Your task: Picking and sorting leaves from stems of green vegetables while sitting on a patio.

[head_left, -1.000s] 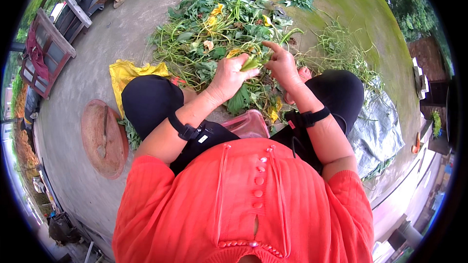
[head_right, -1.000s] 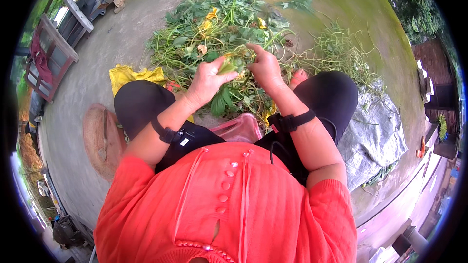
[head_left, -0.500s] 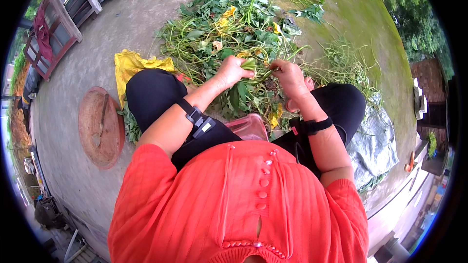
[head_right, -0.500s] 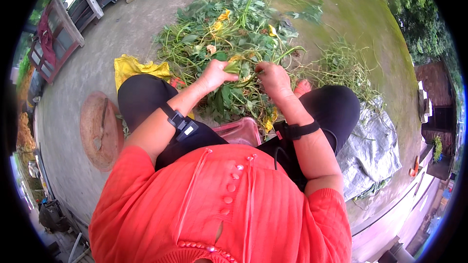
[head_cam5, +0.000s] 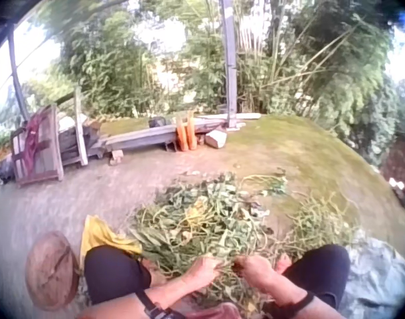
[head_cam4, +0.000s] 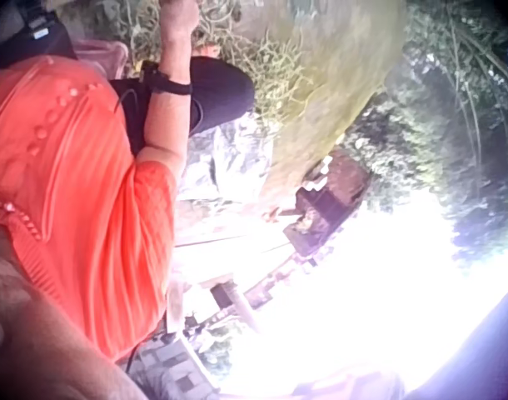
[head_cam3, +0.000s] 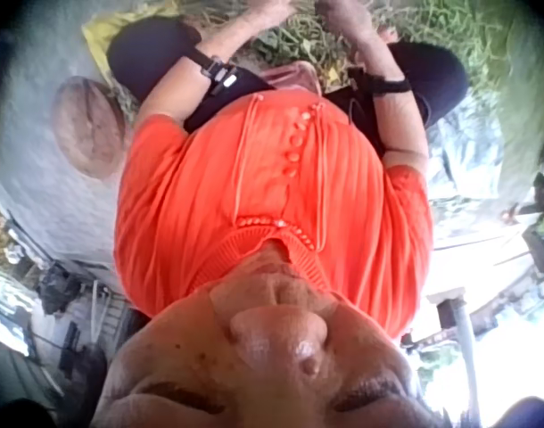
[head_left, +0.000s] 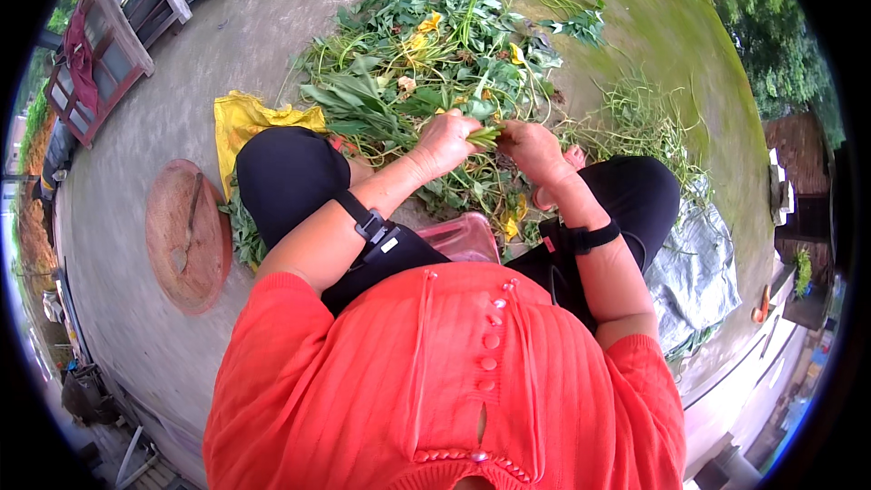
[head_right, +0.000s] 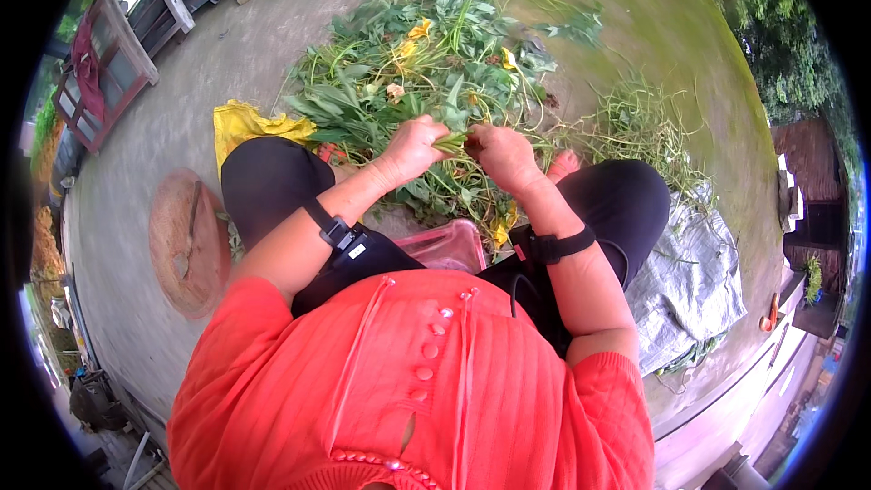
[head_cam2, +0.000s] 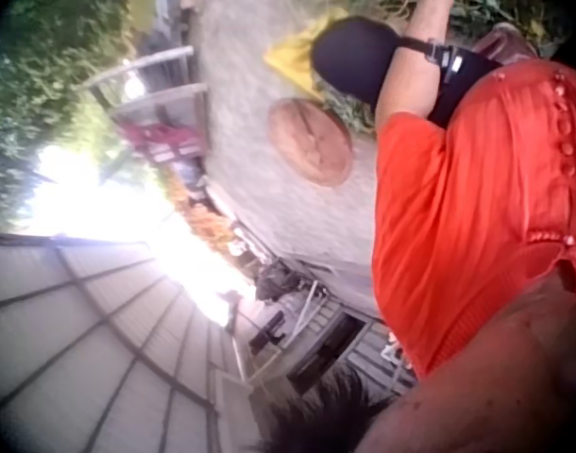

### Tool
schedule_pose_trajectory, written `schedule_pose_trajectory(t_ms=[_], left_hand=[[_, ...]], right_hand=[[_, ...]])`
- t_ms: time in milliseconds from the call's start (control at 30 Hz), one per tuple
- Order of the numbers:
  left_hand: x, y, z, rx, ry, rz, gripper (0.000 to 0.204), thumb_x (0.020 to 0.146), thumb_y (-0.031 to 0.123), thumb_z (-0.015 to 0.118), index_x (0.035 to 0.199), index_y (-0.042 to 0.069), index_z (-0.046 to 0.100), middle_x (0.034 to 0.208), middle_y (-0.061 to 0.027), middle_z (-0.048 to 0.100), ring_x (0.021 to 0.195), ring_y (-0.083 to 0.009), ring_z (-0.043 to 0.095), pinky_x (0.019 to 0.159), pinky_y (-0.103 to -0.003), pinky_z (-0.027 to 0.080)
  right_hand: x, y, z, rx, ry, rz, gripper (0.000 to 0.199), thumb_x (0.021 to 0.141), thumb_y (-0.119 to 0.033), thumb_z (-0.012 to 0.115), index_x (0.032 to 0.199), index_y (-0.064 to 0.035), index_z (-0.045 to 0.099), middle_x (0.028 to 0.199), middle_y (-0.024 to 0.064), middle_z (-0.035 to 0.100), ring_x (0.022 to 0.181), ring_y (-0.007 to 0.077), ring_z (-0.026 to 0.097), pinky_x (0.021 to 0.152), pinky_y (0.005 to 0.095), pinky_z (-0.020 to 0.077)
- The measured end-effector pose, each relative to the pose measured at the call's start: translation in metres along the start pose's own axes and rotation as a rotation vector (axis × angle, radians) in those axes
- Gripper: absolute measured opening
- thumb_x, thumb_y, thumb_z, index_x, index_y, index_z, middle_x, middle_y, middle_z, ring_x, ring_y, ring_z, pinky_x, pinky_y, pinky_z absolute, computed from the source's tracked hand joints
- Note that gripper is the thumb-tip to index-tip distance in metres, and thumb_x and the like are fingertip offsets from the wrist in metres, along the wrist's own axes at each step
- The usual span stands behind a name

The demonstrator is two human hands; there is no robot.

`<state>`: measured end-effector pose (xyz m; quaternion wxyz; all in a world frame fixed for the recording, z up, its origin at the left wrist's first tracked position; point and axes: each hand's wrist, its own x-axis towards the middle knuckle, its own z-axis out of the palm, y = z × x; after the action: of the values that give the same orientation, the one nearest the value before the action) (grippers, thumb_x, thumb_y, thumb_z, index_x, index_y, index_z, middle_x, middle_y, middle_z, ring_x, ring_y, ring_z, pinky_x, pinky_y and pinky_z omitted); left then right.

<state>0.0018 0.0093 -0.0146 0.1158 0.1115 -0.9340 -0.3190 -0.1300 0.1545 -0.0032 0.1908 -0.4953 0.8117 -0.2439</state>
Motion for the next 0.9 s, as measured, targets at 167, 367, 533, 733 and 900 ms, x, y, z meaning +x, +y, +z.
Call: schedule_pose_trajectory(t_ms=[167,367,533,733,900], left_hand=[[0.001,-0.015,0.016,-0.457,-0.369,-0.383,0.022,0.073,0.015,0.075,0.091,0.005,0.068,0.067,-0.0125,0.064,0.059,-0.018,0.061,0.061,-0.032,0.047],[0.0,0.01,0.008,-0.252,-0.062,-0.026,0.022,0.071,0.02,0.076,0.083,0.004,0.067,0.069,-0.0131,0.065,0.058,-0.0193,0.06,0.059,-0.033,0.048],[0.009,0.008,0.001,-0.204,0.103,-0.023,0.023,0.068,0.023,0.077,0.076,0.005,0.065,0.064,-0.0135,0.061,0.058,-0.0273,0.061,0.058,-0.037,0.047],[0.003,0.06,-0.105,-0.03,0.414,0.352,0.023,0.072,0.026,0.075,0.069,0.008,0.061,0.066,-0.0074,0.059,0.061,-0.0242,0.059,0.052,-0.035,0.044],[-0.04,-0.019,-0.25,0.29,0.678,-0.063,0.024,0.079,0.029,0.07,0.085,0.007,0.063,0.08,-0.0146,0.059,0.073,-0.0262,0.059,0.063,-0.036,0.045]], right_hand=[[-0.004,-0.008,-0.004,-0.152,0.071,0.02,0.014,0.081,-0.027,0.059,0.087,-0.0166,0.065,0.08,0.0087,0.066,0.077,0.0312,0.064,0.065,0.0431,0.0491],[-0.004,-0.014,0.006,-0.196,0.19,0.161,0.017,0.081,-0.023,0.054,0.091,-0.0193,0.067,0.078,0.0126,0.066,0.076,0.0333,0.064,0.067,0.0441,0.0491],[0.008,-0.021,0.005,-0.132,0.278,0.256,0.021,0.077,-0.023,0.055,0.093,-0.02,0.069,0.082,0.017,0.066,0.079,0.036,0.063,0.07,0.0453,0.0482],[0.036,0.097,-0.012,-0.013,0.19,0.521,0.025,0.075,-0.026,0.062,0.092,-0.0104,0.071,0.075,0.016,0.067,0.073,0.0294,0.066,0.067,0.0394,0.0487],[0.017,0.066,-0.019,0.417,0.212,0.367,0.023,0.084,-0.017,0.062,0.095,0.0024,0.065,0.066,0.0093,0.062,0.037,0.0121,0.05,0.035,0.0251,0.0365]])
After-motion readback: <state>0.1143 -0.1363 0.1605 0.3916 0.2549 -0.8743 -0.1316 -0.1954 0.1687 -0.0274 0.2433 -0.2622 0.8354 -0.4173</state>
